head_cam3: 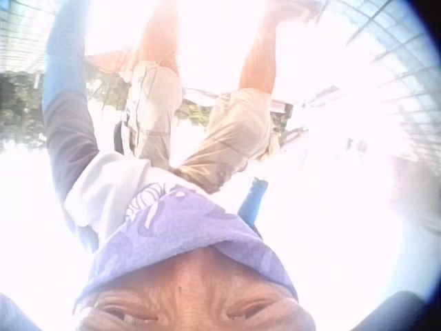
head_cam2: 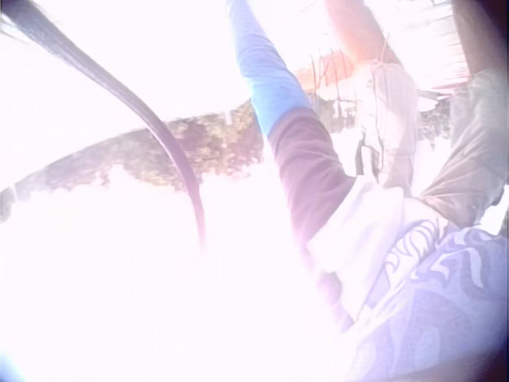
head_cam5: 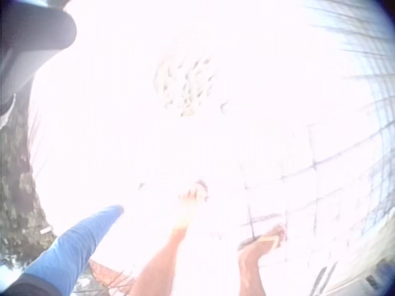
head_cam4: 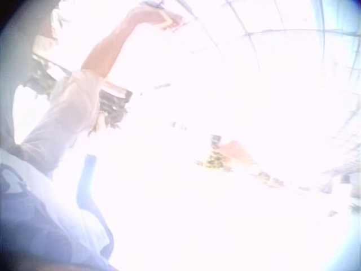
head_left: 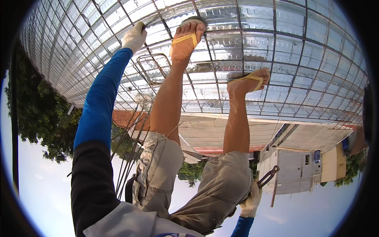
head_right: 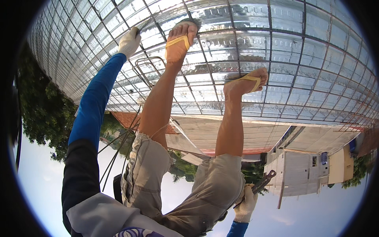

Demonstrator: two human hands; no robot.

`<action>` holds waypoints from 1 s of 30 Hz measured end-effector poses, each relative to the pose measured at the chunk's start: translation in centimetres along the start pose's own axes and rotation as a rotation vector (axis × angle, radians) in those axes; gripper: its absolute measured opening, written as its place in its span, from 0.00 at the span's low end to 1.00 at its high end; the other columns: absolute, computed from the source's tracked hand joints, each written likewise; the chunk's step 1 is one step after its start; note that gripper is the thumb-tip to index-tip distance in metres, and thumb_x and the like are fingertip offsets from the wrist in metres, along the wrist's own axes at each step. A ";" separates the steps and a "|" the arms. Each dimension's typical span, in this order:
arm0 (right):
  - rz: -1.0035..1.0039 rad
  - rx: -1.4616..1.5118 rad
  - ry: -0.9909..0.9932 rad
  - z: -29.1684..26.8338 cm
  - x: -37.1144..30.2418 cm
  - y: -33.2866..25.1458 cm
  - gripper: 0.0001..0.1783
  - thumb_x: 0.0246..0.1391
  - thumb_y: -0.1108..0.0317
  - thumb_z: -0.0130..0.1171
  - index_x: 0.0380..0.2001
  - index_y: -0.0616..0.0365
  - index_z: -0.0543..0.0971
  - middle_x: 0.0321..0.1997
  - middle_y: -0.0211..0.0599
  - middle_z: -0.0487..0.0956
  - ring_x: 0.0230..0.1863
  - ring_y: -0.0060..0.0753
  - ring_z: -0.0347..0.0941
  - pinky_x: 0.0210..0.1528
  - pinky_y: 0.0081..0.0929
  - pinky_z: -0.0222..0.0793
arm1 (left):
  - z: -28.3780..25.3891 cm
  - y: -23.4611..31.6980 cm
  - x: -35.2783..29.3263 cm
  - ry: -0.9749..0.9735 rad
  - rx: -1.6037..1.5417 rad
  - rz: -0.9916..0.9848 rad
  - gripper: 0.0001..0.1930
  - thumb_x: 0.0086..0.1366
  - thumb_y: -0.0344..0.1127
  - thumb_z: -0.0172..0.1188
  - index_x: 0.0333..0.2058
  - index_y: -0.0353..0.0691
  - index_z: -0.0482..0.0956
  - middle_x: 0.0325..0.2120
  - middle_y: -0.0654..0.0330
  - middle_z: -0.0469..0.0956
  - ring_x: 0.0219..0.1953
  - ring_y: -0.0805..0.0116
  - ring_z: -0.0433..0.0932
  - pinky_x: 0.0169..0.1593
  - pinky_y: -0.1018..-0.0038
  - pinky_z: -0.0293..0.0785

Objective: The person is assembling a metal scaffolding structure on a rooftop. They use pliers to tighten wire ties at the joints of the metal frame, securing the grid together.

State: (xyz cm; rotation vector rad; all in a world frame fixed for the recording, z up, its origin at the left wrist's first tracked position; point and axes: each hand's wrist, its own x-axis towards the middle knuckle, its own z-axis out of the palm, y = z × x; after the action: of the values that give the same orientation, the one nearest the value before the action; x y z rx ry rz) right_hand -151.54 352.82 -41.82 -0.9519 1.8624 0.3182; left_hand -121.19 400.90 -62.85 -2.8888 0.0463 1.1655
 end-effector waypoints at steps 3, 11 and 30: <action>0.190 0.013 -0.024 -11.2 -9.8 -1.4 0.08 0.76 0.64 0.49 0.48 0.54 0.73 0.34 0.28 0.72 0.30 0.21 0.63 0.37 0.22 0.56 | -3.0 2.1 -2.5 -0.053 0.078 0.082 0.14 0.80 0.45 0.51 0.54 0.43 0.73 0.41 0.42 0.86 0.44 0.38 0.85 0.48 0.45 0.80; 0.348 0.193 -0.077 -20.1 -18.8 -0.7 0.06 0.68 0.68 0.65 0.41 0.57 0.79 0.21 0.32 0.78 0.15 0.26 0.68 0.17 0.26 0.63 | -15.3 8.5 -12.6 -0.105 0.307 0.117 0.10 0.79 0.39 0.55 0.53 0.46 0.74 0.37 0.45 0.86 0.41 0.39 0.87 0.44 0.45 0.81; 0.311 0.612 -0.040 -34.5 -13.8 -1.4 0.08 0.66 0.68 0.68 0.40 0.59 0.79 0.21 0.35 0.78 0.14 0.26 0.68 0.16 0.28 0.62 | -32.2 45.5 -22.2 0.064 0.254 0.577 0.10 0.80 0.41 0.51 0.47 0.41 0.74 0.33 0.41 0.83 0.36 0.33 0.82 0.40 0.41 0.75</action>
State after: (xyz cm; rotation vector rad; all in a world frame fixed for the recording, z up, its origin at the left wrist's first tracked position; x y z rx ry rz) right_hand -170.05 338.18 -13.07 -0.2395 1.9011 -0.0570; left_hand -116.58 354.65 -24.84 -2.7486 1.0053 1.0175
